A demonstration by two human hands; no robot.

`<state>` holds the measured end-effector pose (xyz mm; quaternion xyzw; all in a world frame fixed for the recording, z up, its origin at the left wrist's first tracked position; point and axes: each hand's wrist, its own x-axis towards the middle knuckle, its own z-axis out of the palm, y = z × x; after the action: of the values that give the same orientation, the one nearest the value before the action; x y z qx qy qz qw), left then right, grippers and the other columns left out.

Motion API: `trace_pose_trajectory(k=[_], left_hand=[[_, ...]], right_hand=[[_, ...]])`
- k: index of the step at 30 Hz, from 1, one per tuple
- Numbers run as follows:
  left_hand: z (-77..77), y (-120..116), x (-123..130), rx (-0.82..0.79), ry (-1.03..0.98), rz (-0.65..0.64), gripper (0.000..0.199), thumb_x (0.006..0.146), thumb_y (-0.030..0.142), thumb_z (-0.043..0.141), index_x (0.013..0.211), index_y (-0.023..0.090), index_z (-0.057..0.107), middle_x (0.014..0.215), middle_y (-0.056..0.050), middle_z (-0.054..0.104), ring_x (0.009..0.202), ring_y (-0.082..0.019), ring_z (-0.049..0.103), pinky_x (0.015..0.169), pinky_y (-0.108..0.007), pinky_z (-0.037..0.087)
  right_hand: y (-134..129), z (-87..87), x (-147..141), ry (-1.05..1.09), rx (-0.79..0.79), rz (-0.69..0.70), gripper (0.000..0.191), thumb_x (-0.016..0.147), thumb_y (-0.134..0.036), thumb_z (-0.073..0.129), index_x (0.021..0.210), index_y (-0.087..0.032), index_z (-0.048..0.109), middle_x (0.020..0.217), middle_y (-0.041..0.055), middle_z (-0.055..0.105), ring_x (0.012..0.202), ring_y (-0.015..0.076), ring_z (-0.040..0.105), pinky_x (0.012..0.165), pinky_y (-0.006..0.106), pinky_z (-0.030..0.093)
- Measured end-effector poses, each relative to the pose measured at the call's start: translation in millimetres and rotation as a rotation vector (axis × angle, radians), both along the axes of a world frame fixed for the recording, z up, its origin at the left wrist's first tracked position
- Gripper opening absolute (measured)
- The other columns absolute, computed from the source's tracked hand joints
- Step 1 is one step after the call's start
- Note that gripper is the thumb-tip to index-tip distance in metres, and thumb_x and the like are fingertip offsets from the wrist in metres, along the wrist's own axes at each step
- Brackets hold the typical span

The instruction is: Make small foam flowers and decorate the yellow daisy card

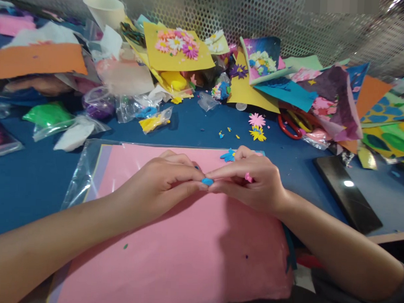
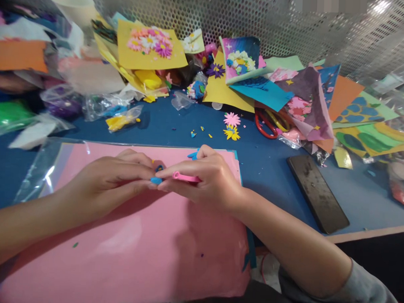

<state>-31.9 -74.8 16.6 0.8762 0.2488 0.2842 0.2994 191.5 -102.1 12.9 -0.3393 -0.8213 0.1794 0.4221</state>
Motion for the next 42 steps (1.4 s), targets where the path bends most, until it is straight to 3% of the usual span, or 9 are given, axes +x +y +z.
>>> trace_pose_trajectory(k=[4, 7, 12, 18, 24, 29, 33, 38, 42], left_hand=[[1.0, -1, -2, 0.169, 0.047, 0.09, 0.032, 0.105, 0.04, 0.051, 0.09, 0.031, 0.078, 0.082, 0.005, 0.075, 0.08, -0.015, 0.065, 0.081, -0.031, 0.038], [3.6, -4, -3, 0.259, 0.049, 0.212, 0.03, 0.102, 0.051, 0.055, 0.094, 0.03, 0.075, 0.089, 0.005, 0.077, 0.081, -0.017, 0.065, 0.083, -0.034, 0.035], [7.7, -9, -2, 0.301, 0.037, 0.2, 0.026, 0.104, 0.046, 0.052, 0.097, 0.029, 0.071, 0.089, 0.006, 0.078, 0.084, -0.016, 0.065, 0.087, -0.032, 0.036], [7.5, -7, -2, 0.237, 0.091, 0.19, 0.036, 0.106, 0.048, 0.046, 0.091, 0.026, 0.071, 0.088, 0.004, 0.077, 0.085, -0.017, 0.065, 0.081, -0.032, 0.039], [7.8, -7, -3, 0.233, 0.081, 0.155, 0.028, 0.106, 0.039, 0.048, 0.095, 0.025, 0.07, 0.092, 0.003, 0.078, 0.086, -0.017, 0.067, 0.084, -0.033, 0.04], [5.0, -5, 1, 0.153, 0.062, 0.219, 0.032, 0.102, 0.049, 0.054, 0.089, 0.028, 0.074, 0.089, 0.004, 0.079, 0.084, -0.017, 0.068, 0.08, -0.033, 0.042], [4.9, -4, 3, 0.075, 0.042, 0.208, 0.033, 0.1, 0.054, 0.056, 0.096, 0.03, 0.078, 0.089, 0.002, 0.08, 0.085, -0.017, 0.068, 0.08, -0.032, 0.045], [5.0, -4, 3, -0.047, 0.01, 0.163, 0.025, 0.099, 0.044, 0.06, 0.103, 0.03, 0.08, 0.094, 0.001, 0.08, 0.087, -0.016, 0.069, 0.078, -0.028, 0.049], [4.9, -7, 5, -0.153, 0.012, 0.122, 0.019, 0.097, 0.035, 0.063, 0.095, 0.028, 0.08, 0.092, 0.0, 0.079, 0.087, -0.015, 0.067, 0.076, -0.025, 0.052]], right_hand=[[-2, 1.6, -2, 0.02, -0.026, 0.001, 0.018, 0.096, -0.031, 0.069, 0.084, -0.02, 0.078, 0.069, -0.0045, 0.077, 0.047, 0.0041, 0.049, 0.061, 0.03, 0.034], [-3, 4.4, -2, -0.017, -0.054, -0.005, 0.018, 0.095, -0.028, 0.07, 0.083, -0.018, 0.077, 0.063, -0.0036, 0.072, 0.053, 0.0058, 0.054, 0.061, 0.028, 0.036], [-3, 7.0, -1, -0.06, -0.062, 0.022, 0.013, 0.094, -0.022, 0.071, 0.085, -0.013, 0.075, 0.061, -0.0033, 0.067, 0.059, 0.0067, 0.056, 0.062, 0.025, 0.038], [-4, 6.1, 0, -0.103, -0.047, -0.004, 0.018, 0.099, -0.024, 0.064, 0.089, -0.015, 0.076, 0.067, -0.0026, 0.071, 0.06, 0.0065, 0.057, 0.065, 0.025, 0.038], [-3, 2.5, 0, -0.11, -0.041, -0.061, 0.02, 0.098, -0.031, 0.066, 0.086, -0.02, 0.077, 0.059, -0.0046, 0.067, 0.056, 0.0074, 0.052, 0.064, 0.026, 0.038], [-4, 1.4, -3, -0.096, 0.003, -0.157, 0.02, 0.093, -0.031, 0.071, 0.077, -0.02, 0.073, 0.052, -0.0072, 0.062, 0.049, 0.0066, 0.045, 0.064, 0.029, 0.036], [-5, 2.0, -3, -0.113, 0.095, -0.23, 0.015, 0.091, -0.029, 0.07, 0.078, -0.023, 0.072, 0.051, -0.008, 0.061, 0.05, 0.0078, 0.046, 0.064, 0.03, 0.034], [-5, -0.7, 1, -0.121, 0.222, -0.164, 0.008, 0.089, -0.025, 0.074, 0.086, -0.024, 0.067, 0.056, -0.0108, 0.066, 0.043, 0.0053, 0.042, 0.065, 0.032, 0.032], [-5, -3.1, 3, -0.148, 0.242, -0.158, 0.013, 0.091, -0.026, 0.072, 0.083, -0.025, 0.062, 0.058, -0.0107, 0.069, 0.045, 0.0063, 0.048, 0.066, 0.032, 0.032]])
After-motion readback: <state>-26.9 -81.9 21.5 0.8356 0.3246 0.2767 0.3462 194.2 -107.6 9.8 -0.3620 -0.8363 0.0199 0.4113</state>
